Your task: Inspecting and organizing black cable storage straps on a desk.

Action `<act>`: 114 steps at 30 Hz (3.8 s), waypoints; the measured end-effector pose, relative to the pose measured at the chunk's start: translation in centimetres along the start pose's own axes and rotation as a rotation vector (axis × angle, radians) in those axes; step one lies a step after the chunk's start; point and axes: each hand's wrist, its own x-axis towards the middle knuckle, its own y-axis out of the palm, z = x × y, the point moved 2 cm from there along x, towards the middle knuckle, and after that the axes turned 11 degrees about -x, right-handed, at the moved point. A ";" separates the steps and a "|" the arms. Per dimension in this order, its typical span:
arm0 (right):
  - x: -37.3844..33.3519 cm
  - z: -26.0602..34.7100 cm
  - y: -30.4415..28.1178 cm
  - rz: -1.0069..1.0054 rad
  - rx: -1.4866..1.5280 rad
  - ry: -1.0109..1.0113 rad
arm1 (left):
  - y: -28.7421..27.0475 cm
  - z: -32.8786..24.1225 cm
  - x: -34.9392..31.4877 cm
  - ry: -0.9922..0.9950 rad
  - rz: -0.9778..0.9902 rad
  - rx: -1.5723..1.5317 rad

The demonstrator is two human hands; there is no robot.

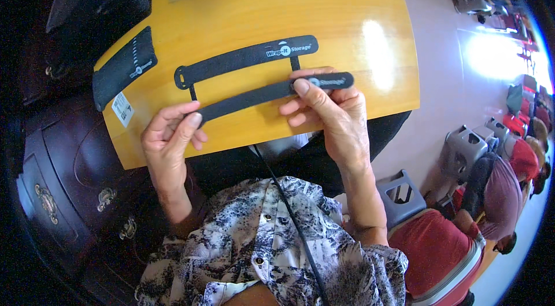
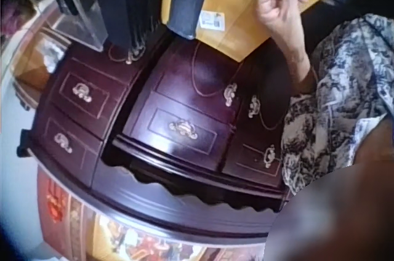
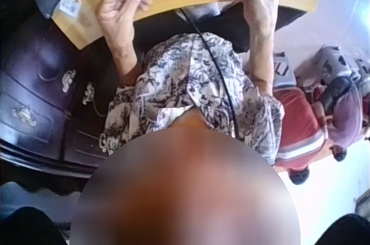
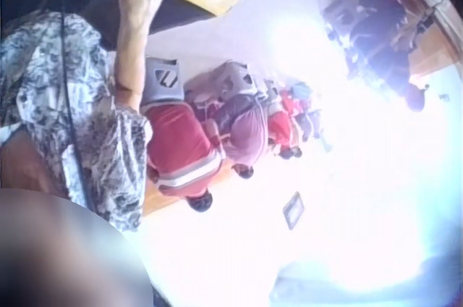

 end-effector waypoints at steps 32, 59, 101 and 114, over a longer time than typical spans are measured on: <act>0.6 2.7 -1.7 -0.188 -0.531 -0.049 | -1.7 -0.4 1.6 0.085 -0.124 0.102; 3.0 2.5 -2.5 -0.213 -0.601 -0.103 | -1.5 0.3 3.8 0.178 -0.183 0.315; 3.5 2.7 -2.1 -0.260 -0.619 -0.044 | -0.8 -0.3 4.2 0.102 -0.208 0.420; 3.6 2.8 -1.9 -0.242 -0.599 0.013 | -0.3 -0.6 4.2 0.107 -0.184 0.469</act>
